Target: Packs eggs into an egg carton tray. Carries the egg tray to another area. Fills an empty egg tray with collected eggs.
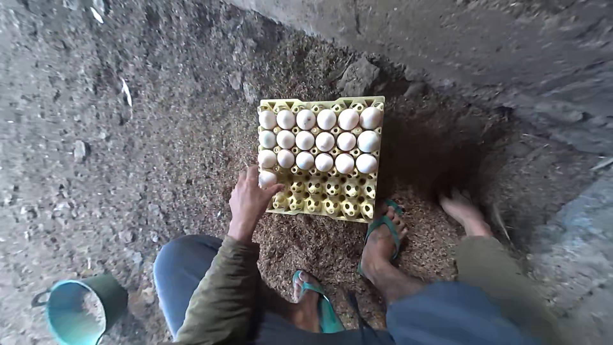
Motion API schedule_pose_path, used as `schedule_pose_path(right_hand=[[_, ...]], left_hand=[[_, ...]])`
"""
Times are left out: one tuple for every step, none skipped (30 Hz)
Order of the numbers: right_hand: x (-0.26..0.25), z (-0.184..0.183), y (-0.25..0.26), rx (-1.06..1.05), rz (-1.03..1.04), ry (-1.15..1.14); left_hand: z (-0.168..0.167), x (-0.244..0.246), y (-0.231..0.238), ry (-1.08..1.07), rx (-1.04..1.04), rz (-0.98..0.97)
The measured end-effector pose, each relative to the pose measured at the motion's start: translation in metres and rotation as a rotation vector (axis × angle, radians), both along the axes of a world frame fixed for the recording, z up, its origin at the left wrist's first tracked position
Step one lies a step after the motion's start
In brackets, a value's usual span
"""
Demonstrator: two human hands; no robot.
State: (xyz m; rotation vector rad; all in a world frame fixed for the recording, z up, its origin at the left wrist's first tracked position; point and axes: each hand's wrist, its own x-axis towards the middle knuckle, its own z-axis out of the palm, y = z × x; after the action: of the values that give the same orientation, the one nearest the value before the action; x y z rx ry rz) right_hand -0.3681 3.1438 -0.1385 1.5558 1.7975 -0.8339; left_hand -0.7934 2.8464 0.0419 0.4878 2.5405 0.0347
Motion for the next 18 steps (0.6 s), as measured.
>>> schedule_pose_path(right_hand=[[0.007, 0.009, -0.002, -0.054, 0.031, 0.005], [0.01, 0.021, -0.004, -0.119, 0.064, 0.008], [0.012, 0.032, -0.004, -0.19, 0.091, 0.006], [0.014, 0.043, -0.004, -0.269, 0.114, -0.008], [0.014, 0.054, -0.002, -0.34, 0.132, -0.037], [0.012, 0.062, 0.003, -0.382, 0.136, -0.069], [0.009, 0.068, 0.01, -0.355, 0.12, -0.077], [0.007, 0.07, 0.017, -0.253, 0.068, -0.052], [0.009, 0.065, 0.024, -0.105, -0.009, -0.01], [0.007, 0.06, 0.032, 0.031, -0.103, 0.046], [0.001, 0.055, 0.04, 0.123, -0.204, 0.117], [-0.004, 0.045, 0.046, 0.174, -0.301, 0.201], [-0.008, 0.032, 0.05, 0.19, -0.386, 0.279], [-0.013, 0.015, 0.05, 0.188, -0.438, 0.335], [-0.02, -0.001, 0.047, 0.194, -0.435, 0.347], [-0.028, -0.012, 0.038, 0.198, -0.389, 0.323], [-0.033, -0.017, 0.026, 0.189, -0.333, 0.299], [-0.032, -0.017, 0.015, 0.161, -0.283, 0.289]], left_hand=[[0.003, 0.005, 0.001, 0.032, 0.069, -0.026], [0.006, 0.01, 0.005, 0.068, 0.172, -0.076], [0.006, 0.015, 0.009, 0.096, 0.299, -0.153], [0.003, 0.021, 0.014, 0.105, 0.418, -0.241], [-0.003, 0.027, 0.018, 0.105, 0.517, -0.321], [-0.01, 0.031, 0.02, 0.105, 0.59, -0.38], [-0.018, 0.034, 0.021, 0.105, 0.647, -0.417], [-0.026, 0.036, 0.021, 0.103, 0.683, -0.436], [-0.033, 0.036, 0.021, 0.102, 0.71, -0.452], [-0.041, 0.037, 0.022, 0.105, 0.732, -0.473], [-0.047, 0.037, 0.022, 0.122, 0.734, -0.492], [-0.051, 0.039, 0.022, 0.154, 0.719, -0.507], [-0.054, 0.041, 0.021, 0.189, 0.694, -0.515], [-0.056, 0.042, 0.022, 0.227, 0.673, -0.52], [-0.056, 0.042, 0.023, 0.269, 0.662, -0.517], [-0.055, 0.042, 0.024, 0.3, 0.644, -0.515], [-0.053, 0.042, 0.023, 0.303, 0.625, -0.512], [-0.051, 0.042, 0.023, 0.295, 0.605, -0.512]])
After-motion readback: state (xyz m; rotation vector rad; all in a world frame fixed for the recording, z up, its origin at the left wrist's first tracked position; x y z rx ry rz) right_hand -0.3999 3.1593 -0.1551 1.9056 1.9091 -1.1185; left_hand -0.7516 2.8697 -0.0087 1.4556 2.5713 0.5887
